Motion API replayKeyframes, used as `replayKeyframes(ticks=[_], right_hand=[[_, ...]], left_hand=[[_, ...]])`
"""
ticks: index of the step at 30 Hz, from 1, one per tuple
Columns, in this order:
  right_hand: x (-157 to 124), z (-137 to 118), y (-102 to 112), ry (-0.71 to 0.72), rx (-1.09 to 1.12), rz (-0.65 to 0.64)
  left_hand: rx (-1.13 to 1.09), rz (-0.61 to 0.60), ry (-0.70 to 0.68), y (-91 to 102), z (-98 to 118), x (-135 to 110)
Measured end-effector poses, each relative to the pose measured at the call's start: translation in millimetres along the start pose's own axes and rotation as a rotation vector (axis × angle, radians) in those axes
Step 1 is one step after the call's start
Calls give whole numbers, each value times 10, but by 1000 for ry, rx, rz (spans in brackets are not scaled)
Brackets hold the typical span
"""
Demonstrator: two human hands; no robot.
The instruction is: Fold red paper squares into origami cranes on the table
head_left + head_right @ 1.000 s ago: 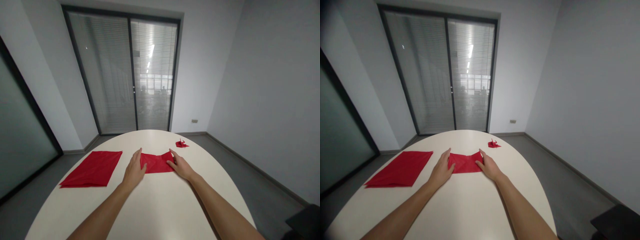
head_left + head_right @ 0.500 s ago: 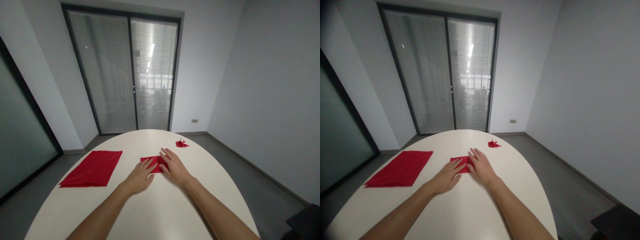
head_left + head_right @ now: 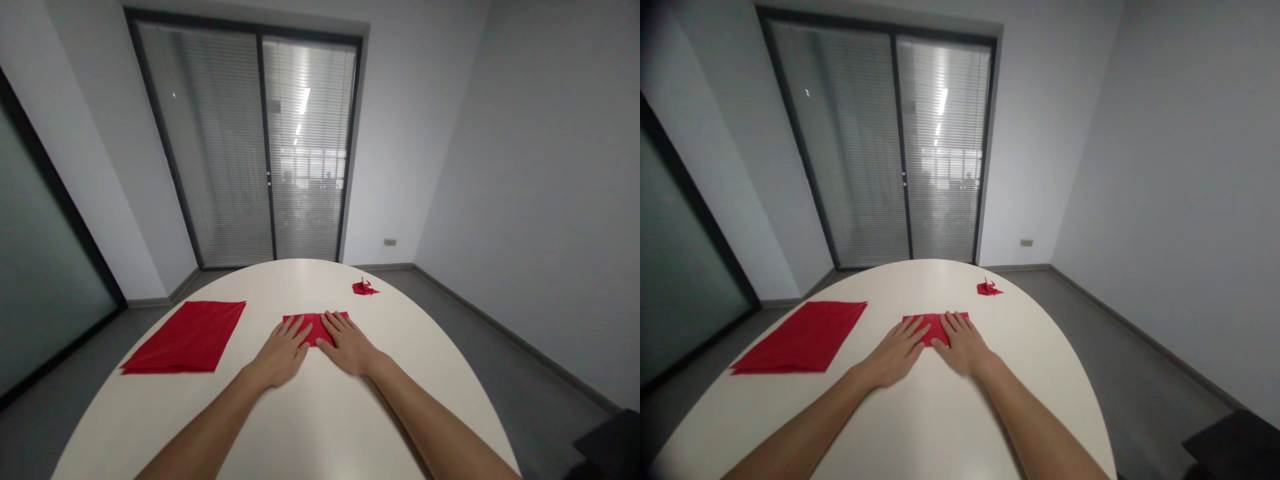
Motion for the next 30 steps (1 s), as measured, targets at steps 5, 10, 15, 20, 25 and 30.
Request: replayKeyframes(ticks=[5,10,15,20,25,30], right_hand=[[-2,107,38,-62,-38,2],[-9,99,49,-59,-34,15],[-16,104,50,-49,-26,32],[-4,100,50,-3,-16,32],[4,45,88,50,-13,40],[8,-99,241,120,-44,152]], left_hand=[[58,-12,117,44,-19,8],[58,93,178,69,-89,23],[34,209,247,121,-210,40],[-11,299,150,301,-77,74],[-138,124,-64,160,199,43],[-119,112,-42,91,151,34]])
Point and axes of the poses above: each hand's wrist, its own x-axis towards the middle knuckle, its own y-axis out of the back of the hand, z = x × y, the point moved 9 cm from there along x, towards the middle knuckle, and after that the axes turned 13 degrees about z, right-handed, at the moved point
